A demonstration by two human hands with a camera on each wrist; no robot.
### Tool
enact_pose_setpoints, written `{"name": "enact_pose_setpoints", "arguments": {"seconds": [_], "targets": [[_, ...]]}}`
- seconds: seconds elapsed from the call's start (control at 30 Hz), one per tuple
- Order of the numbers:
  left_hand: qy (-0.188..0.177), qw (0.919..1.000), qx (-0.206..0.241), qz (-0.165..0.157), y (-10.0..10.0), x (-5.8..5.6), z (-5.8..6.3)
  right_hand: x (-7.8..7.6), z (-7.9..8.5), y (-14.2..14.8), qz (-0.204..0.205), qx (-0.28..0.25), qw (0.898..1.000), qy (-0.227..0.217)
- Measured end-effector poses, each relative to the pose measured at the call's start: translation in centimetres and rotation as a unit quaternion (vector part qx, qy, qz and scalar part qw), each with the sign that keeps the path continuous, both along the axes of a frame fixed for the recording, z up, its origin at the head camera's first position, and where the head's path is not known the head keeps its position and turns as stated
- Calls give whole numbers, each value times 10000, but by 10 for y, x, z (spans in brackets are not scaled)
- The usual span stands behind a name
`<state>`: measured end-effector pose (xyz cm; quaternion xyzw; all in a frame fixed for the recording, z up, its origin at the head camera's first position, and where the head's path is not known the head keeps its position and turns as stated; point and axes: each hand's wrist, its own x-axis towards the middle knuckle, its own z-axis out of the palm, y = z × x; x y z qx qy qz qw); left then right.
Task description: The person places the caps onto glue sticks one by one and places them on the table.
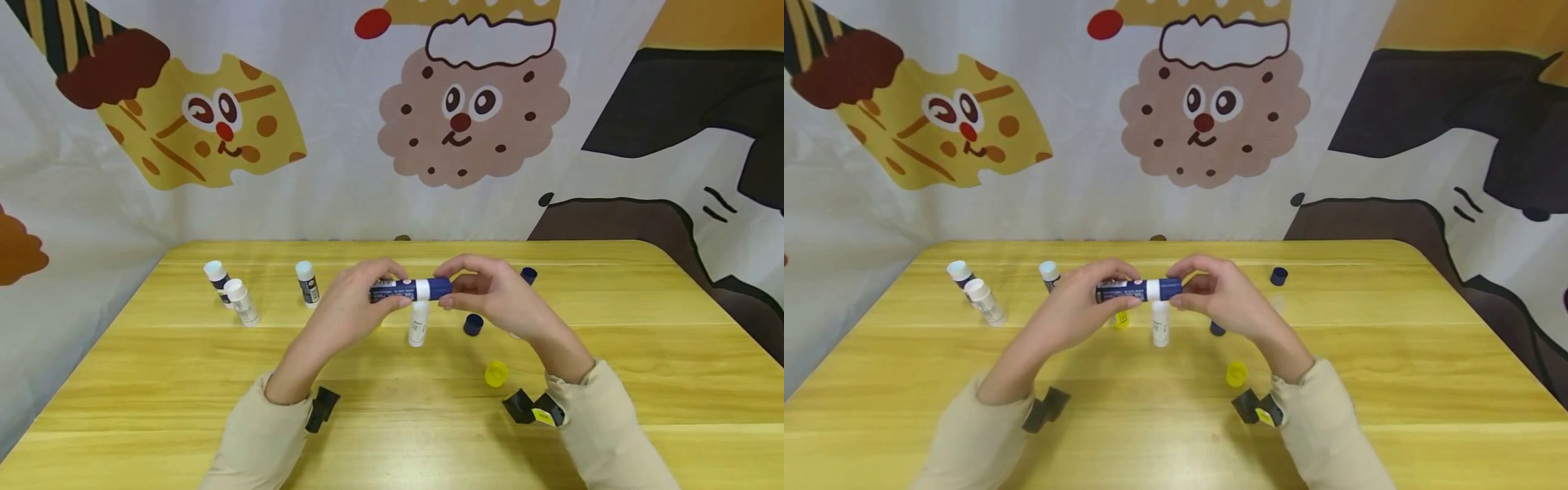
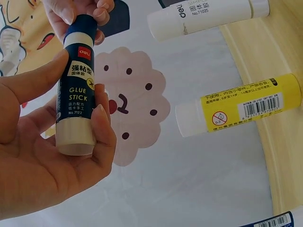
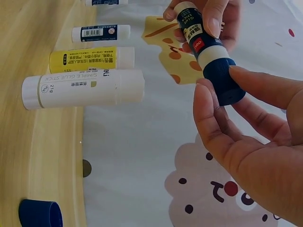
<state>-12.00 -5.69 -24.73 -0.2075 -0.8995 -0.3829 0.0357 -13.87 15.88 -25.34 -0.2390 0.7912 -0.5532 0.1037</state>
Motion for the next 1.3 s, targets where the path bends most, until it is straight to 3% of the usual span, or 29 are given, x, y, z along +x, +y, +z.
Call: {"name": "enact_pose_setpoints", "arguments": {"seconds": [1.3], "targets": [[197, 9987, 130, -441, 0, -1, -3, 1, -3, -1, 333, 27, 9986, 407]]}}
